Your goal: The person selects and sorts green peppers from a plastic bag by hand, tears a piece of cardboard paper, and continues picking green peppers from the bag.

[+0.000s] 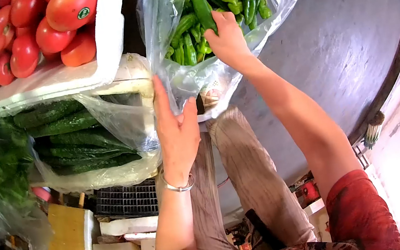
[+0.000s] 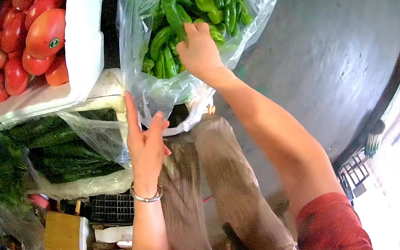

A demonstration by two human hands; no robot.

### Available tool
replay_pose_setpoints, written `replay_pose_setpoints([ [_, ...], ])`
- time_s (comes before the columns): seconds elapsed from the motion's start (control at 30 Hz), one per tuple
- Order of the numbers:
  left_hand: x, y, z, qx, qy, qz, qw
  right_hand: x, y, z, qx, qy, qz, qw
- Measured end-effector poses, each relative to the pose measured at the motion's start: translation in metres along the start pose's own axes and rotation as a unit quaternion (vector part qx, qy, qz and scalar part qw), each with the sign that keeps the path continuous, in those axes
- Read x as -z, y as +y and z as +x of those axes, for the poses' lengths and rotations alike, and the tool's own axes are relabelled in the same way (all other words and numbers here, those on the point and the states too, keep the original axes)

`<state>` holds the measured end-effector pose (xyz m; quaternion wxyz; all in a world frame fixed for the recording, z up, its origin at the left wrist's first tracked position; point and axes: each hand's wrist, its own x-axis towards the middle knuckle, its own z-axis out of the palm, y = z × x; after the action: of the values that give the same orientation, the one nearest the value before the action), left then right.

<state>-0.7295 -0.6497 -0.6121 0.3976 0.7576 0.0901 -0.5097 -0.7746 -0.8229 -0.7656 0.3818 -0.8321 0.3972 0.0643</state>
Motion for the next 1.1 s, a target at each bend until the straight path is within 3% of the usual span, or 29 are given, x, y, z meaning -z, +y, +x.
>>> replay_pose_setpoints([
  [0.03,0.007,0.006,-0.001,0.046,-0.012,-0.041,0.998,0.003,0.003,-0.006,-0.057,-0.021,0.081,0.995],
  [0.1,-0.009,0.010,-0.008,-0.087,0.044,-0.090,0.991,0.018,-0.004,-0.018,-0.165,-0.064,0.239,0.955],
  [0.13,-0.011,0.014,-0.009,-0.132,0.029,-0.138,0.981,0.035,-0.012,-0.027,-0.202,-0.085,0.356,0.908],
  [0.23,-0.012,-0.001,-0.005,-0.129,-0.048,-0.257,0.957,0.067,-0.032,-0.056,-0.231,-0.114,0.442,0.859],
  [0.27,-0.010,0.001,-0.006,-0.084,-0.062,-0.311,0.945,0.072,-0.037,-0.067,-0.230,-0.111,0.442,0.860],
  [0.33,-0.010,-0.003,-0.004,-0.069,-0.072,-0.339,0.935,0.081,-0.048,-0.089,-0.230,-0.145,0.409,0.871],
  [0.4,-0.009,0.000,-0.002,-0.053,-0.082,-0.369,0.924,0.086,-0.052,-0.121,-0.168,-0.177,0.322,0.915],
  [0.47,-0.006,0.009,-0.002,-0.001,-0.167,-0.459,0.873,0.098,-0.065,-0.129,-0.145,-0.195,0.286,0.927],
  [0.53,-0.007,0.004,-0.006,0.019,-0.141,-0.428,0.892,0.115,-0.071,-0.125,-0.010,-0.336,0.214,0.917],
  [0.57,-0.006,0.004,-0.007,0.021,-0.144,-0.423,0.894,0.120,-0.067,-0.117,-0.009,-0.336,0.214,0.917],
  [0.67,-0.008,-0.012,-0.007,0.047,-0.106,-0.412,0.904,0.118,-0.049,-0.054,0.063,-0.139,0.062,0.986],
  [0.77,-0.005,-0.004,-0.012,0.104,-0.129,-0.422,0.891,0.078,-0.012,0.026,0.135,-0.013,-0.090,0.987],
  [0.83,-0.008,0.002,-0.016,0.117,-0.118,-0.406,0.899,0.049,-0.008,0.057,0.054,-0.021,-0.204,0.977],
  [0.87,-0.007,0.002,-0.017,0.136,-0.136,-0.415,0.889,0.036,-0.001,0.064,0.053,-0.022,-0.202,0.978],
  [0.93,-0.007,0.001,-0.018,0.156,-0.153,-0.413,0.884,0.013,0.014,0.067,0.037,-0.039,-0.348,0.936],
  [0.97,-0.005,-0.001,-0.017,0.159,-0.155,-0.412,0.884,0.012,0.012,0.064,0.034,-0.040,-0.348,0.936],
  [1.03,-0.003,-0.004,-0.016,0.135,-0.178,-0.438,0.871,0.015,0.007,0.052,-0.048,-0.165,-0.256,0.951],
  [1.1,-0.006,-0.006,-0.015,0.115,-0.161,-0.434,0.879,0.029,0.003,0.024,-0.101,-0.162,-0.100,0.976],
])
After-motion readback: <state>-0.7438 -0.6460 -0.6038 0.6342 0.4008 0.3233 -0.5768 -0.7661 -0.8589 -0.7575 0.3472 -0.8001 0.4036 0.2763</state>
